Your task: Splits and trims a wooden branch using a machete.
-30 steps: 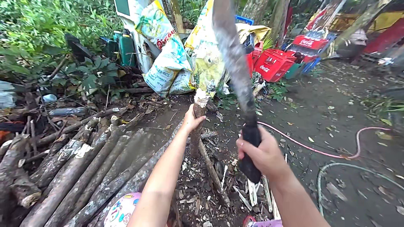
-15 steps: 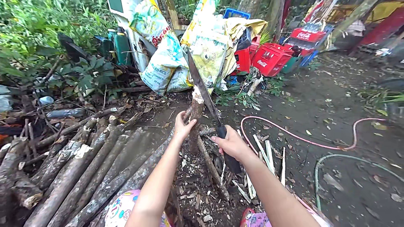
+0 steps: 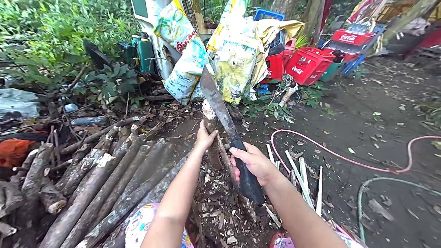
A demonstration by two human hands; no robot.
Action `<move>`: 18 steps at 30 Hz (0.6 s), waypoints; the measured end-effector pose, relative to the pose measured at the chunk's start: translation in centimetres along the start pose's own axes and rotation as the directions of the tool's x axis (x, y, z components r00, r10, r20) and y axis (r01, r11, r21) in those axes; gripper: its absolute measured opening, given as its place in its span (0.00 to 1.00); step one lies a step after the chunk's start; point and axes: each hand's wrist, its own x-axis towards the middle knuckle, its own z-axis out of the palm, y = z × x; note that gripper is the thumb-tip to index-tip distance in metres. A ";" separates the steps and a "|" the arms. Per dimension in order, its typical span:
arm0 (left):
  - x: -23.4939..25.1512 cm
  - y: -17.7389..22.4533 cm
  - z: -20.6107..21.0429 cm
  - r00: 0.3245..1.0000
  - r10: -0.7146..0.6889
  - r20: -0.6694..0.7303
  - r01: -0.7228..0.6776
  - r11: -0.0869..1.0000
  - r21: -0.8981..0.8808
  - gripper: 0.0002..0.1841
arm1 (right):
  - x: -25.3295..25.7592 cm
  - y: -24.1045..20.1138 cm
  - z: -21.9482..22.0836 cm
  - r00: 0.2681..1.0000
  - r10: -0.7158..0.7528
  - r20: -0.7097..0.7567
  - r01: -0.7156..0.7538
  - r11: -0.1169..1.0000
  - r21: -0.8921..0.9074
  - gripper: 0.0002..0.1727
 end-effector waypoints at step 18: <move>1.8 0.9 3.9 0.997 -0.023 -0.078 0.031 0.994 0.103 0.37 | 2.0 -1.7 -2.5 0.966 -0.115 -0.231 -0.075 0.730 -0.680 0.23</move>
